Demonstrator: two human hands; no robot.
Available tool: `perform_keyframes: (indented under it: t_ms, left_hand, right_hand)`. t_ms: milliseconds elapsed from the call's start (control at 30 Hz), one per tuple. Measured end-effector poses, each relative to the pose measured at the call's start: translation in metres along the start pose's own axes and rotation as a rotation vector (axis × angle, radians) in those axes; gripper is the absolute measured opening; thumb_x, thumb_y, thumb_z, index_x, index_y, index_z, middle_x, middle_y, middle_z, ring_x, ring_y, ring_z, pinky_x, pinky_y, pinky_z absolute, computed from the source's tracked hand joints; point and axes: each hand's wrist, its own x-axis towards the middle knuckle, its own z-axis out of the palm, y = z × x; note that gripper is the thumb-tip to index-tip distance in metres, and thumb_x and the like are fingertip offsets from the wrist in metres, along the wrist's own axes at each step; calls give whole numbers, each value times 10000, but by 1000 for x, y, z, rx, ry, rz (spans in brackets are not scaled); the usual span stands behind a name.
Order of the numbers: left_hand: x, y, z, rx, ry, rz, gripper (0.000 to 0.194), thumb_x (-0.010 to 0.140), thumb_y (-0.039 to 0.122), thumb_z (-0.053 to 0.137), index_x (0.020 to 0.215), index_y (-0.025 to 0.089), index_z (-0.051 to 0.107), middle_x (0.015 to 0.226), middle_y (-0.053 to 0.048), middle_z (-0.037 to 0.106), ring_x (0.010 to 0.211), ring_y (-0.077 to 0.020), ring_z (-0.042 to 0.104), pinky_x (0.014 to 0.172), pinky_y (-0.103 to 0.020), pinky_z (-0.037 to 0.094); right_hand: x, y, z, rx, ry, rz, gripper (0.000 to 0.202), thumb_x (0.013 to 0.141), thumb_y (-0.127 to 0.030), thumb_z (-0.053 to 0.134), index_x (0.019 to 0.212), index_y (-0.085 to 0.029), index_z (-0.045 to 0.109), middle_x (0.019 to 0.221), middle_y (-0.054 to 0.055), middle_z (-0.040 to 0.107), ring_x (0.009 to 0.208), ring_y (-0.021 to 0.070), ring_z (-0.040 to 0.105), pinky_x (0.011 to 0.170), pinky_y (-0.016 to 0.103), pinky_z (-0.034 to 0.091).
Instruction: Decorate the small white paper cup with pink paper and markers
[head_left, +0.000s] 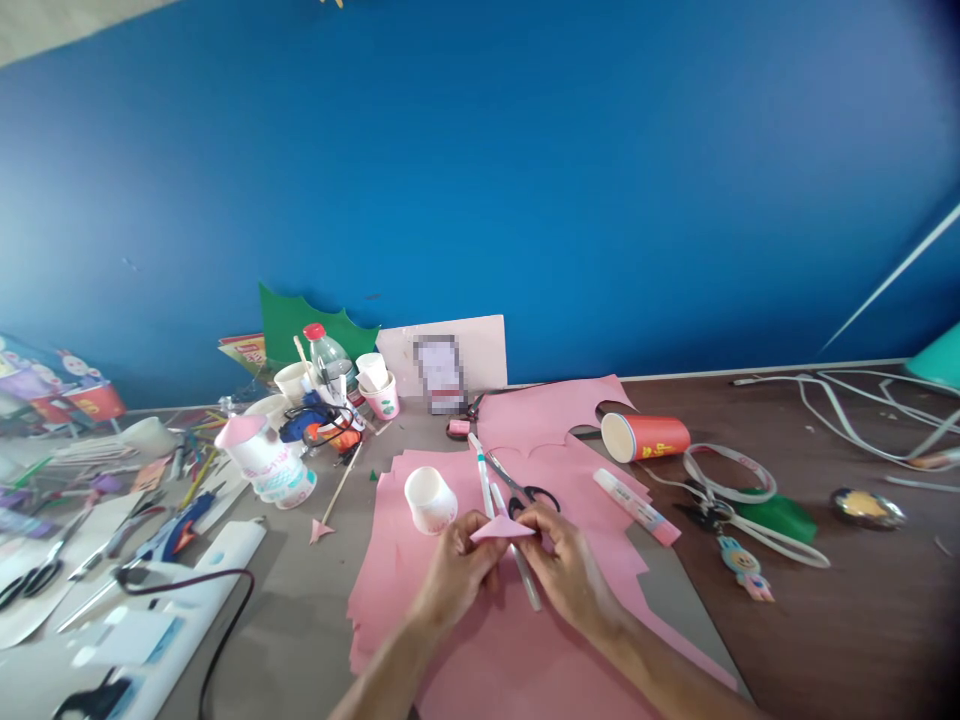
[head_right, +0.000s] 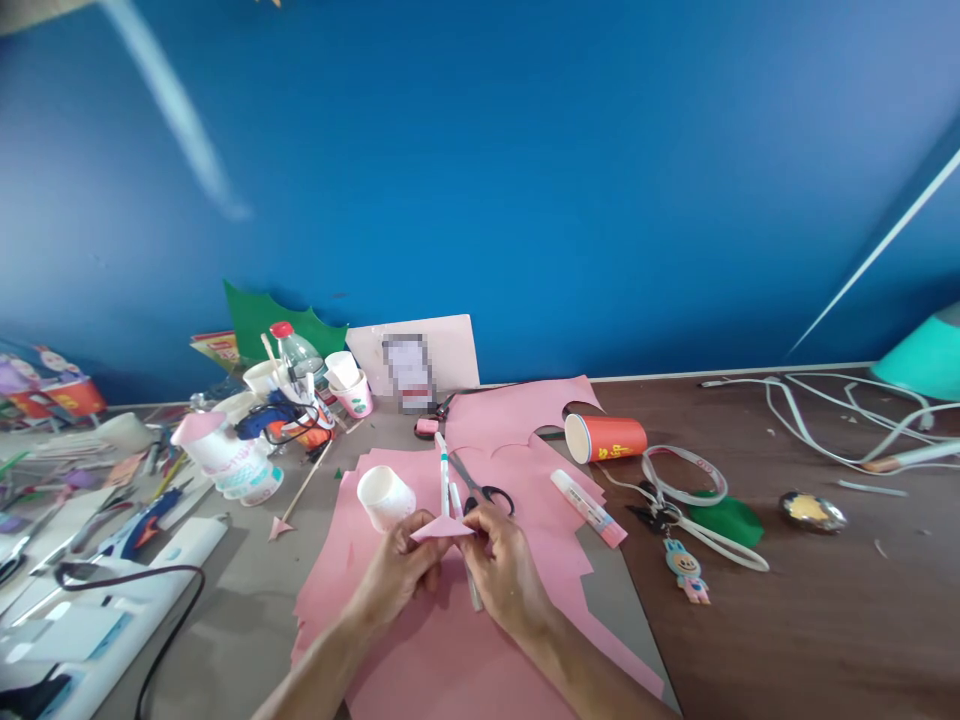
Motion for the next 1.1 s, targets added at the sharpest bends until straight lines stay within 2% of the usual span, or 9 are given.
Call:
perform_keyframes:
  t_ms: [167,267,400,567,667,733,900,967,1100]
  left_hand:
    - [-1,0,0,2,22,77,565,647,699,727,756,169,560,474,84,442,400,-63,373,401,-197,257]
    - [0,0,0,10,28,110,525,727,672,684,759,158,588,491,77,433,409,-57,339,409,-200,246]
    - [1,-2,0,11,-3,143,472,799,616,641,804,144,642,597,29,526,438,-59,350,420,-208,245]
    - [0,-3,3,49,51,90,449,734,602,692,702,177,550,466,83,380,423,-77,345,437,-211,249]
    - [-2,-2,4,63,42,91,419,734,572,690,743,171,570,489,79,402,441,-81,349,446,-214,258]
    - [-3,-1,4,69,46,112,380,756,535,671,721,172,565,507,68,422,456,-85,364,453,-215,275]
    - [-3,-1,6,70,83,125,320,772,452,646,651,182,524,498,63,412,459,-86,377,456,-210,280]
    - [-3,-1,6,61,90,112,338,758,463,659,635,190,500,484,69,401,448,-84,369,452,-210,271]
    - [-4,-1,5,75,47,101,397,774,556,630,679,186,523,471,62,429,435,-93,378,450,-221,280]
  right_hand:
    - [0,-2,-2,21,-27,56,295,888,-392,513,684,-200,604,615,12,573,560,154,503,511,252,390]
    - [-2,-6,-6,66,-62,51,329,895,-443,533,698,-195,620,665,25,598,625,167,546,556,260,429]
    - [-3,-10,-6,141,-97,45,297,882,-467,581,808,-191,661,780,49,652,709,186,601,571,259,474]
    - [-3,-6,-2,118,-51,91,304,871,-449,565,710,-199,627,633,11,585,575,157,538,470,232,410]
    - [-2,-6,-2,129,-66,126,306,856,-448,567,685,-199,612,564,-23,518,488,125,458,441,226,371]
    - [-2,-8,-3,129,-78,115,303,848,-432,577,662,-195,602,567,-25,516,506,121,465,465,224,381]
    - [-4,-14,-6,216,-221,193,291,883,-450,546,822,-187,652,623,-38,531,423,95,440,408,222,346]
    - [-4,-15,-5,198,-199,188,303,877,-458,553,767,-188,634,592,-42,500,443,103,441,428,226,352]
    - [-2,-13,-3,113,-109,104,336,866,-457,552,665,-193,605,591,-11,534,565,139,494,532,239,410]
